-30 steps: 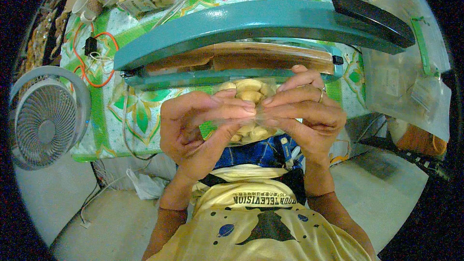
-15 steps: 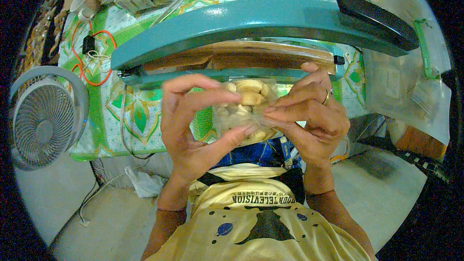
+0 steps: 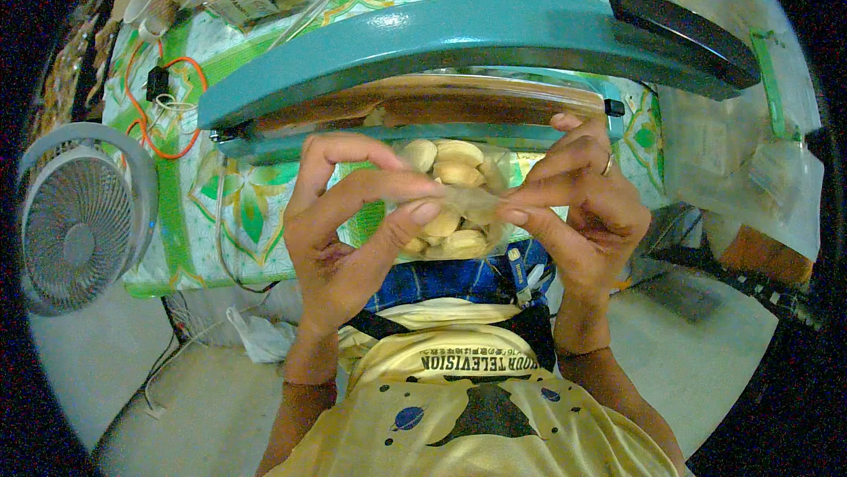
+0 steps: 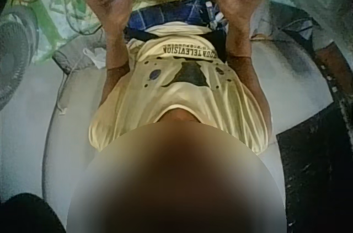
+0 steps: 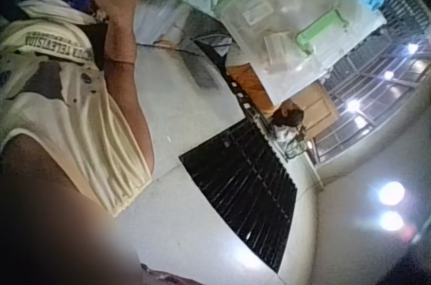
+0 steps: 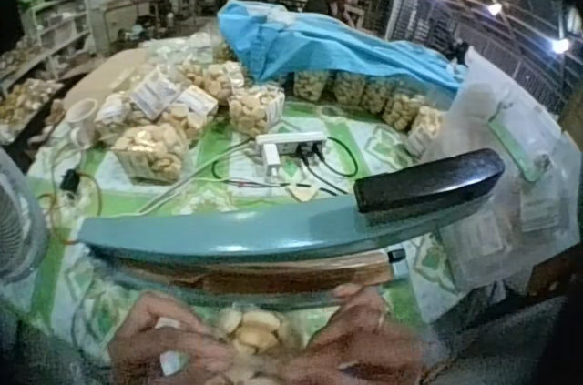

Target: The person fills clear plastic bags with small, round, light-colored snack pieces, seals each bag using a handheld heat sealer, and places the finished packages on the table. The process is repeated multiple times with consistent handling of the snack pieces and sealing tool.

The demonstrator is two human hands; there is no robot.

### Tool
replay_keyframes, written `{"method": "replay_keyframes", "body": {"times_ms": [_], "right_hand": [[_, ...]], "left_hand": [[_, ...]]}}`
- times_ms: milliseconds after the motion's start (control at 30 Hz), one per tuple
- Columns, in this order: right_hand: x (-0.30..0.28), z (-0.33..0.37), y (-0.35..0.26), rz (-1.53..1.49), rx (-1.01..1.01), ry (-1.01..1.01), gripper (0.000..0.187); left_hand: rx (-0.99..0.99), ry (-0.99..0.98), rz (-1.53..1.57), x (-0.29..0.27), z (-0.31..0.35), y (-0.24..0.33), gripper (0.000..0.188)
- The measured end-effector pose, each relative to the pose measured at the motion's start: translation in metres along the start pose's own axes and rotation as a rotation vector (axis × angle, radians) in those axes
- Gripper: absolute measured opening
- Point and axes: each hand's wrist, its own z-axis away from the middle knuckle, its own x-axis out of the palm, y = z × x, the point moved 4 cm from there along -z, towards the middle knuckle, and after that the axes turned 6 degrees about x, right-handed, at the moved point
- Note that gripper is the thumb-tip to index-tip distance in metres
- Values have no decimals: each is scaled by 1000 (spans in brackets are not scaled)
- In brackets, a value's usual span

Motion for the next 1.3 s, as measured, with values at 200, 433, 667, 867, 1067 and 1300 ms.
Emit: {"method": "replay_keyframes", "body": {"times_ms": [200, 433, 667, 867, 1067, 1300], "right_hand": [[3, 0, 0, -9, 24, -54, 19], [11, 1, -4, 143, -115, -68, 18], [13, -7, -8, 147, -67, -138, 23], [26, -8, -6, 113, -54, -195, 25], [29, -1, -9, 347, -245, -91, 28], [27, 4, -14, 456, -348, -44, 32]], "left_hand": [[118, -58, 10, 6, -8, 3, 21], [124, -90, -28, 0, -8, -2, 22], [102, -57, 24, -8, -6, -8, 21], [105, -42, 88, 1, -9, -6, 27], [211, -39, -174, 5, -2, -4, 21], [303, 80, -210, 13, 5, -5, 12]]}}
